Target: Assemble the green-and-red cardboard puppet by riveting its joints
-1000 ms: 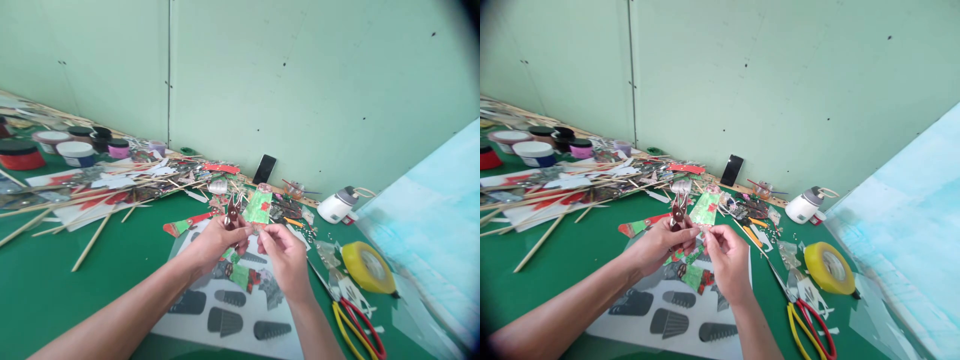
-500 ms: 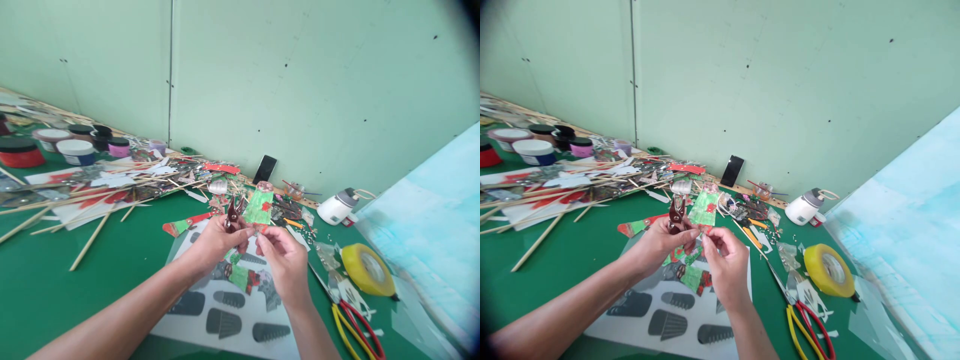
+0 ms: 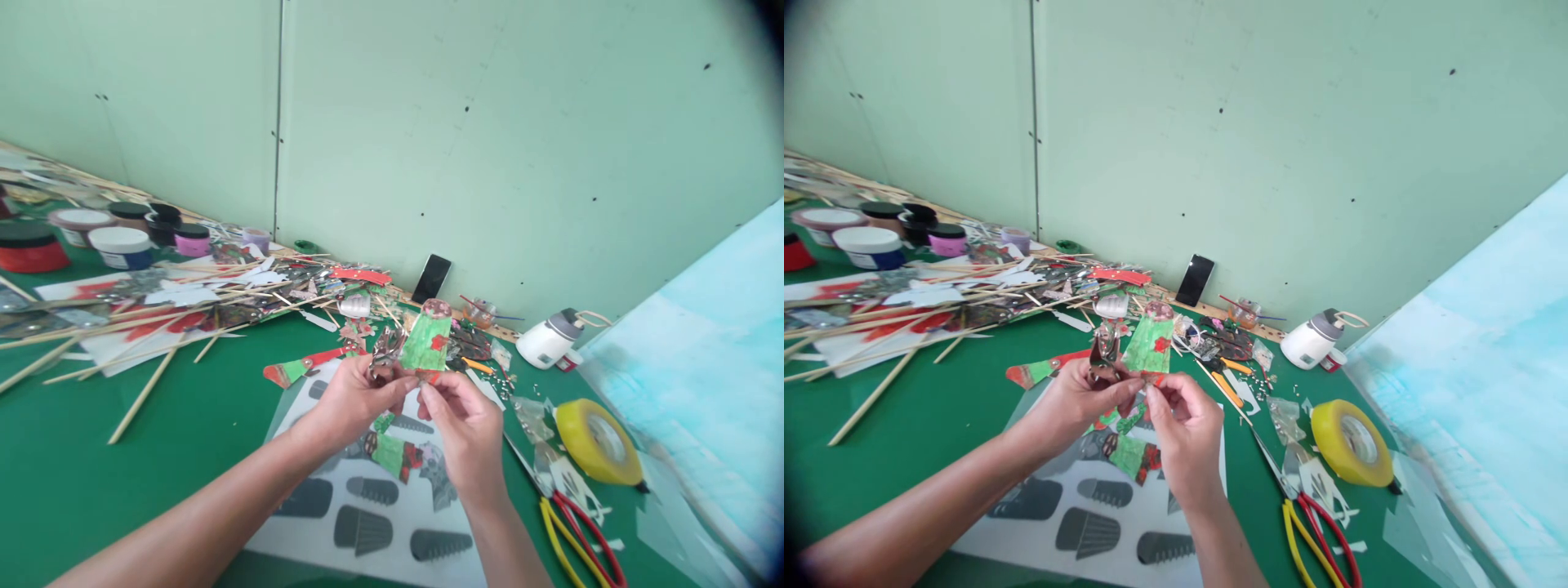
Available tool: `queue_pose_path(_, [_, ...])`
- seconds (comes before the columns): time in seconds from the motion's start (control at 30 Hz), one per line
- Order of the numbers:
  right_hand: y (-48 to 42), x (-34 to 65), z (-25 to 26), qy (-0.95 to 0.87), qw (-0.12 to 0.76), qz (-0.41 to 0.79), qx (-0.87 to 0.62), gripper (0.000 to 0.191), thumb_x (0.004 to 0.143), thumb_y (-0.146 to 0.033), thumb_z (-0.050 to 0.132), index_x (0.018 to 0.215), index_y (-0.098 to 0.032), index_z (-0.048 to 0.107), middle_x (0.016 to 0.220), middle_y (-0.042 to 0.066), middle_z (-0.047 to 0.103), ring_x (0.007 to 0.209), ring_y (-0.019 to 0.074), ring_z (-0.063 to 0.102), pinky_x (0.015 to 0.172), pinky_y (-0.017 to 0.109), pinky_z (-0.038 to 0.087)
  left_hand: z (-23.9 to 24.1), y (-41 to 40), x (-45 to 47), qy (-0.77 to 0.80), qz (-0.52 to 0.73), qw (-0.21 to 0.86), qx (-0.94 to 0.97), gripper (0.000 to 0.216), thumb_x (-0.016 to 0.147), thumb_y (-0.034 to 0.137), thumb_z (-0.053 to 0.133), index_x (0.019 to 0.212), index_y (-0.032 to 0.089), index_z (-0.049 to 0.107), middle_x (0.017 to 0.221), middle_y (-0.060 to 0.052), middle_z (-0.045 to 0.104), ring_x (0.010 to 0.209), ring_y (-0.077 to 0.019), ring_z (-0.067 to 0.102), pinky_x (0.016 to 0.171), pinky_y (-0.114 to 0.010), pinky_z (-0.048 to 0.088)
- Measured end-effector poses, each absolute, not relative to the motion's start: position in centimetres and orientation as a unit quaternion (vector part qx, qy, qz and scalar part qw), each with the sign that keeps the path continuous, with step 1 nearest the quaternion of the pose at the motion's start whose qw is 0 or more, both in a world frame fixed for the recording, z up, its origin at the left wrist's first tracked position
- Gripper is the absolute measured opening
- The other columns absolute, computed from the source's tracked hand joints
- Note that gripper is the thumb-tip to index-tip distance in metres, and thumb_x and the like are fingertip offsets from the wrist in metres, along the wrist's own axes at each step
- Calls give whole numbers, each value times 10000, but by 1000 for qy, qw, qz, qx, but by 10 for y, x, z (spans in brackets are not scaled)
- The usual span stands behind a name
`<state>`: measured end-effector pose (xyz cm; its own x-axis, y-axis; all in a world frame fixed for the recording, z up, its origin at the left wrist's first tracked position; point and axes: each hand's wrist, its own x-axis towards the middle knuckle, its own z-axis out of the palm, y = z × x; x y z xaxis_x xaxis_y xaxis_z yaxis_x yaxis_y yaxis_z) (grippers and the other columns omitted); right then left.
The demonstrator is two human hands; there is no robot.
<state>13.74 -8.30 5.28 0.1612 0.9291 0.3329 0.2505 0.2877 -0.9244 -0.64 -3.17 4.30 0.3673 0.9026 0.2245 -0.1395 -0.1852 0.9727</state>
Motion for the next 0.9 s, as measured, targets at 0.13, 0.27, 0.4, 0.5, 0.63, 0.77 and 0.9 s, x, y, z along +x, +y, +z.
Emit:
queue_pose_path(0.13, [-83,137,54,-570,557,323,-510,126,822,-312,627,814,-187,640,665,2,610,596,136,564,568,248,478,43,-31,-9,297,466,575,603,373,778,372,645,478,178,536,540,-9,564,592,-127,522,614,-269,413])
queue_pose_path(0.27, [-82,138,53,-570,551,330,-513,126,825,-307,624,797,-184,624,668,4,599,594,132,552,567,252,467,41,-24,-13,272,478,619,561,256,818,375,617,662,174,593,504,24,546,522,-110,491,587,-270,403])
queue_pose_path(0.4, [-80,138,51,-585,536,338,-506,102,824,-283,626,804,-183,632,666,3,598,599,130,554,576,254,466,42,-20,-16,264,485,661,508,178,813,335,636,774,172,575,509,38,534,506,-112,494,537,-258,370])
queue_pose_path(0.5, [-80,138,50,-586,539,367,-482,99,829,-268,622,881,-190,655,721,11,619,621,133,564,596,267,477,43,-20,-17,247,480,704,462,192,807,319,653,759,167,545,529,44,503,508,-105,495,527,-248,352])
queue_pose_path(0.63, [-79,138,54,-565,581,396,-431,124,839,-279,614,920,-200,663,789,32,640,701,158,590,659,304,501,39,-20,-18,182,426,781,419,256,837,315,626,682,159,496,565,38,468,526,-98,501,533,-244,347])
queue_pose_path(0.77, [-74,142,54,-556,595,444,-374,290,826,-363,629,1076,-218,641,996,82,666,897,242,631,763,411,532,32,-24,-13,138,359,839,386,281,846,307,616,654,149,485,552,45,421,506,-87,484,529,-238,348])
queue_pose_path(0.9, [-67,151,47,-530,554,543,-342,393,762,-411,703,1106,-229,650,1155,92,633,984,275,628,794,439,540,25,-32,-2,113,298,875,365,249,811,303,652,675,147,514,541,42,430,483,-94,466,520,-253,372])
